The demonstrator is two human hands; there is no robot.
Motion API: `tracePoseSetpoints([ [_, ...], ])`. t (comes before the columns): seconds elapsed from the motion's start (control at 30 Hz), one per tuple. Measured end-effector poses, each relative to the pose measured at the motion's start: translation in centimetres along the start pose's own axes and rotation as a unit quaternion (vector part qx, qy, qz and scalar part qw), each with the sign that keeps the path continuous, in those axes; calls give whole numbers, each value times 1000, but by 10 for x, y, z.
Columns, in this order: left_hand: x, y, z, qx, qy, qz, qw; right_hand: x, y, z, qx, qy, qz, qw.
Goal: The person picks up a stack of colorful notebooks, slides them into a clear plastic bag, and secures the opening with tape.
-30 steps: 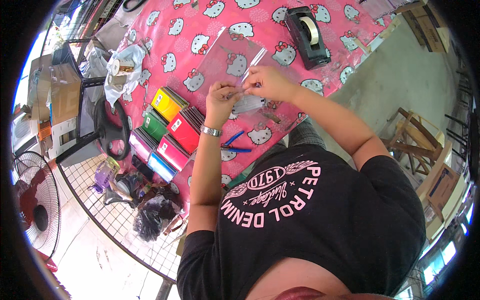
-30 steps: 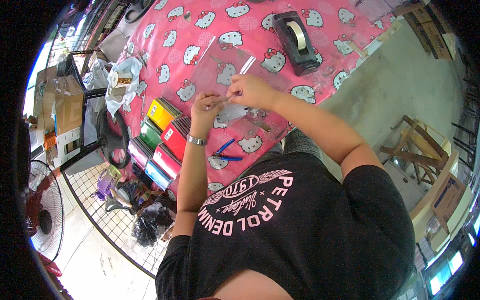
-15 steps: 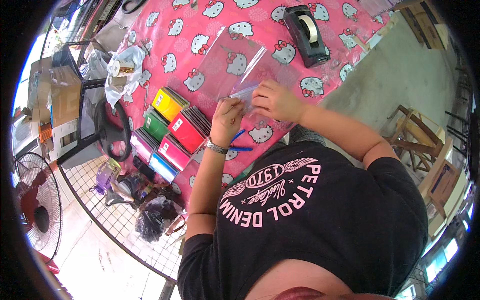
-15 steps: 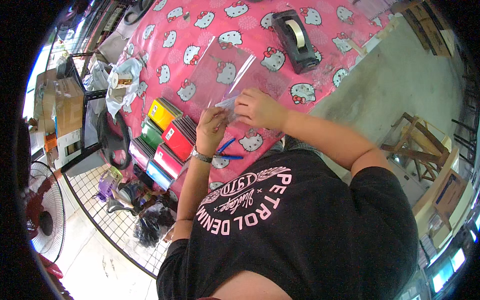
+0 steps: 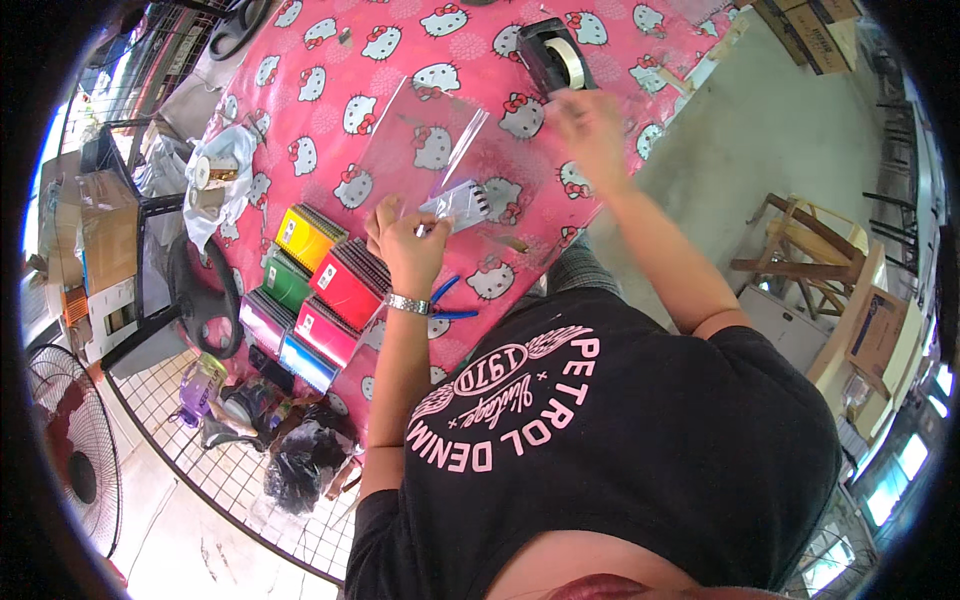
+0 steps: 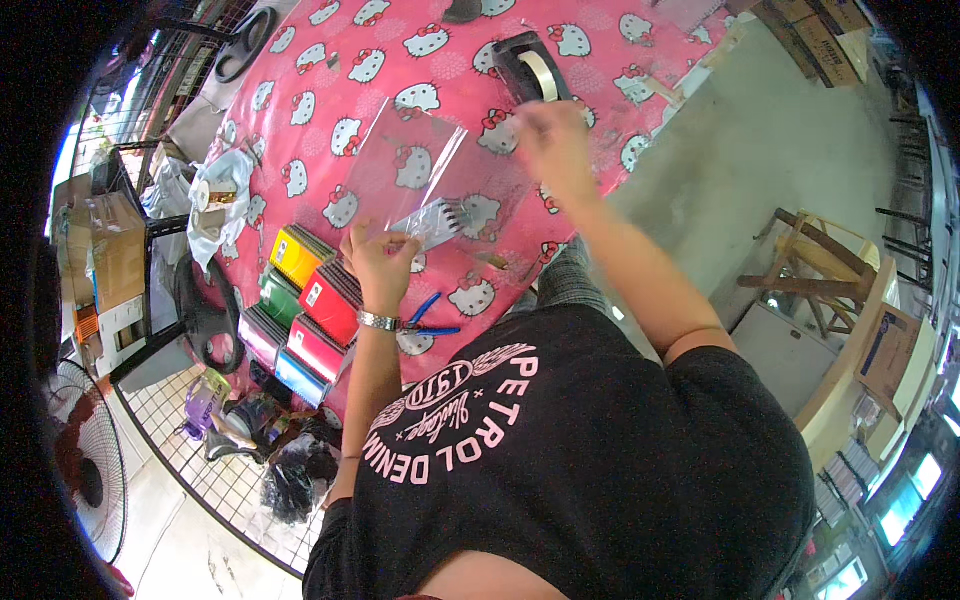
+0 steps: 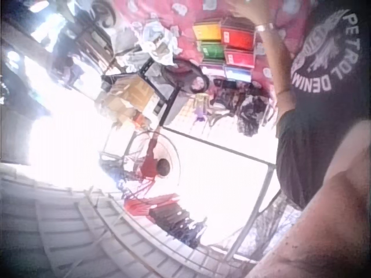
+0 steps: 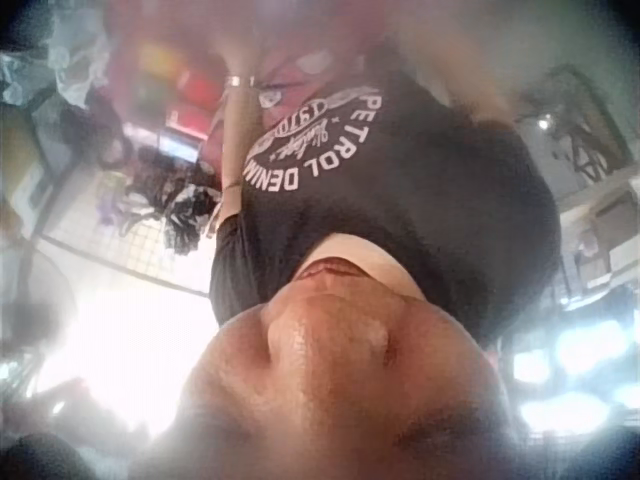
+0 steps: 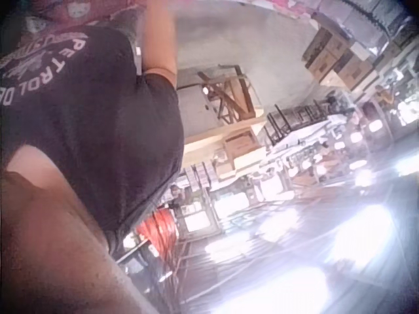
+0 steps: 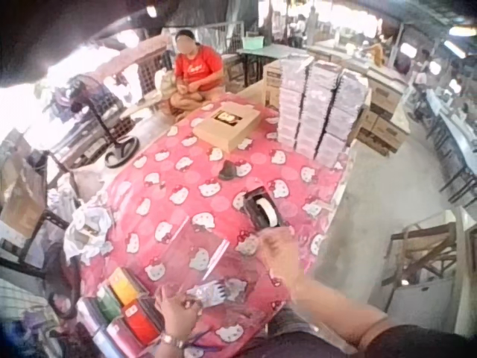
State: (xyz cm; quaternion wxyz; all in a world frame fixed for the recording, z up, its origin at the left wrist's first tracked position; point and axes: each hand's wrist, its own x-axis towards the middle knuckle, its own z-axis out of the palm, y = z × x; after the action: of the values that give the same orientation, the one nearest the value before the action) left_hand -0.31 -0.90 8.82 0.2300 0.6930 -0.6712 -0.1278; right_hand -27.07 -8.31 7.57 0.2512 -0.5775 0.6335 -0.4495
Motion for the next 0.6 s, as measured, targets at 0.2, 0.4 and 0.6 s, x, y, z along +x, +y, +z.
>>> tracePoseSetpoints([
  [0.2, 25, 6, -4, -10, -130, 4, 991, 21, 99, -47, -30, -58, 157, 985],
  [0.4, 20, -21, -4, -85, -148, 7, 985, -26, 91, -44, 376, -36, 290, 879],
  [0.6, 16, -20, 8, -130, -131, -16, 983, -40, 101, -7, 569, -313, 492, 580],
])
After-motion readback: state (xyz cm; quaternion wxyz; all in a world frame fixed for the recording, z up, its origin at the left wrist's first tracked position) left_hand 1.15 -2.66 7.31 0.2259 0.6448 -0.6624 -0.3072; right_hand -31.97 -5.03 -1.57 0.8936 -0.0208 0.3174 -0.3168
